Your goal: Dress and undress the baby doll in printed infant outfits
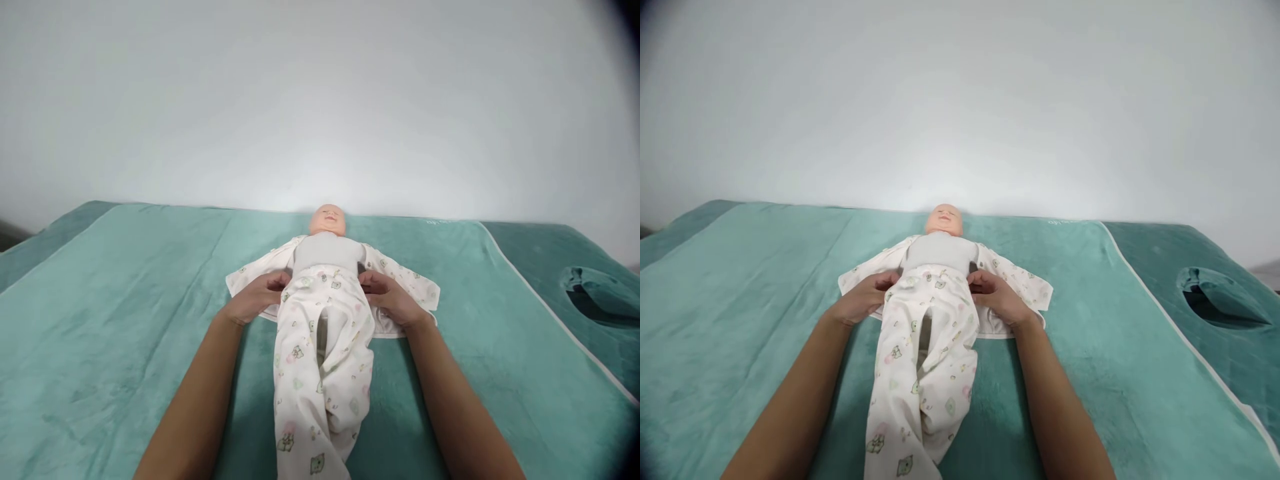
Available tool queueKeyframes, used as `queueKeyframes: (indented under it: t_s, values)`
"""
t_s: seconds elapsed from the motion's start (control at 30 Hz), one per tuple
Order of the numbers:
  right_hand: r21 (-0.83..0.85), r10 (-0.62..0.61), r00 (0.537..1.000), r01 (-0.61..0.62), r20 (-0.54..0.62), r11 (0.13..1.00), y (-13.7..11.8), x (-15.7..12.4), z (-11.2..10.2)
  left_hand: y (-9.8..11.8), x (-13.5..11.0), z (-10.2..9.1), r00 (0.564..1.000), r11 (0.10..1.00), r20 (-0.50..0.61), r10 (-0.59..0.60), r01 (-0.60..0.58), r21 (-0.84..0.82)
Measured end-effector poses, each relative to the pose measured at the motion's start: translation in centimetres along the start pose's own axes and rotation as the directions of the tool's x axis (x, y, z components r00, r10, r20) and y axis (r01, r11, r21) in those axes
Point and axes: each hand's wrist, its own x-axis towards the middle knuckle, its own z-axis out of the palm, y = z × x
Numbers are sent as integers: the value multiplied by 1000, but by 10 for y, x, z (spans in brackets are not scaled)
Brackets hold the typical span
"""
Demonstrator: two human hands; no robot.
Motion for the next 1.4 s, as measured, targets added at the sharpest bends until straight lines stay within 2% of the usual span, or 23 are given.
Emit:
queueKeyframes:
  t_s: [0.2, 0.33, 0.53, 0.67, 0.83, 0.93, 1.03, 1.17, 1.23, 1.3, 1.33, 1.4]
  values:
    - [-43, 20, 996, -24, -86, 999, 4, 5, 2, -6, 6, 7, 996, 987, -55, 67, -74, -140]
    - [-147, -82, 983, 58, -162, 987, 13, 9, 1, -6, 7, 16, 988, 974, -135, 80, -106, -201]
    - [-137, -166, 933, 128, -320, 982, 13, 13, 11, -11, 15, 28, 965, 943, -211, 154, -208, -260]
    - [-88, -164, 911, 141, -378, 986, 15, 15, 13, -14, 19, 33, 971, 915, -162, 174, -221, -338]
    - [-9, -184, 920, 193, -346, 981, 22, 19, 9, -13, 19, 34, 980, 897, -106, 170, -198, -396]
    - [0, -179, 917, 192, -357, 981, 20, 19, 11, -12, 18, 35, 976, 908, -113, 186, -215, -359]
    - [-91, -247, 889, 230, -386, 969, 18, 18, 13, -11, 17, 37, 949, 912, -203, 243, -294, -284]
    - [-265, -387, 847, 305, -363, 915, 19, 18, 14, -10, 18, 38, 859, 911, -347, 376, -412, -31]
    - [-366, -473, 808, 347, -352, 864, 20, 19, 15, -8, 19, 37, 809, 880, -352, 470, -459, 121]
    - [-474, -534, 783, 356, -320, 805, 20, 20, 16, -5, 19, 37, 778, 846, -334, 533, -479, 234]
    - [-511, -542, 788, 350, -292, 785, 19, 21, 15, -2, 19, 36, 779, 840, -320, 540, -475, 263]
    - [-537, -509, 833, 333, -218, 775, 18, 21, 12, 2, 16, 32, 823, 857, -260, 505, -443, 264]
